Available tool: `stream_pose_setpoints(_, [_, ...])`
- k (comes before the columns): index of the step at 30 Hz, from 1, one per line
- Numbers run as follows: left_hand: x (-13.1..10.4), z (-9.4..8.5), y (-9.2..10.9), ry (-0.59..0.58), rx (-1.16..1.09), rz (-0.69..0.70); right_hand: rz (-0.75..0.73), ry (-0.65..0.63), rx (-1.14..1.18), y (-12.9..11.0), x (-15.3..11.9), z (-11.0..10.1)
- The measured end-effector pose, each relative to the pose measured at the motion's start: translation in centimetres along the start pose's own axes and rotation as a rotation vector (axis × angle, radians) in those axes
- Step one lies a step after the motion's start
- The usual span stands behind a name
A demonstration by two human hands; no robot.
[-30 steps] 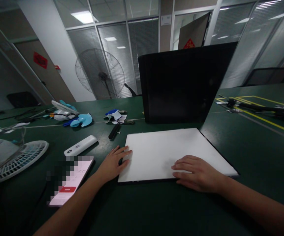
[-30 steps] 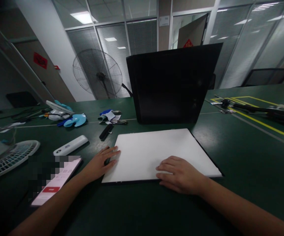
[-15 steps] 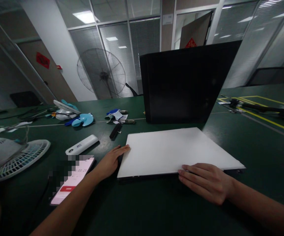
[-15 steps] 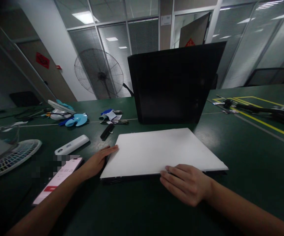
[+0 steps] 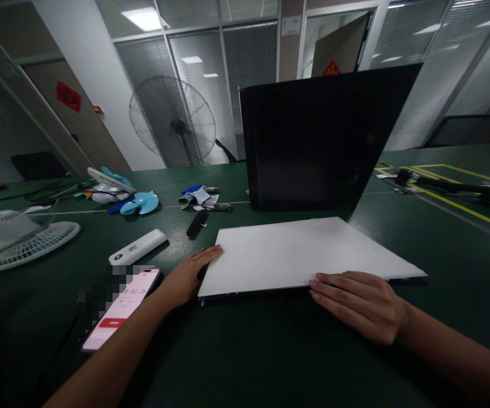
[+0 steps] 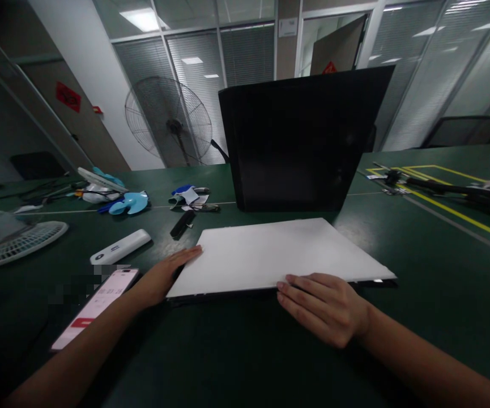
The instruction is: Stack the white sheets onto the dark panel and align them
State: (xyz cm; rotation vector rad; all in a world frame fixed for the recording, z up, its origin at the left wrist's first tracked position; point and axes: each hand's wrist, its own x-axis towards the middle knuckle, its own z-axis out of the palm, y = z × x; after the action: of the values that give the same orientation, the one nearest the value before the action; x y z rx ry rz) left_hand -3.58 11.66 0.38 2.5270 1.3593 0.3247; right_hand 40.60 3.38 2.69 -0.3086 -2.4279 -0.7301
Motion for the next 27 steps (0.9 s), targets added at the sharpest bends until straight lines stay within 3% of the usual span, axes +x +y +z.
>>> stream_pose_setpoints(9, [0.3,0.3,0.1,0.016,0.048,-0.021,0.066,-0.037,0.031,-0.9,-0.9,2.0])
stream_pose_setpoints(18, [-0.2,0.7,0.8,0.006,0.060,-0.055,0.025,-0.101,0.011,-0.4,-1.1,1.5])
stream_pose_setpoints(22, [-0.3,1.4,0.8,0.003,0.061,-0.053,0.093,-0.120,0.004,-1.3,-0.7,-0.7])
stream_pose_setpoints(27, [-0.2,2.1,1.0,0.009,0.099,-0.083,0.205,-0.183,0.000,-4.7,-2.1,-6.5])
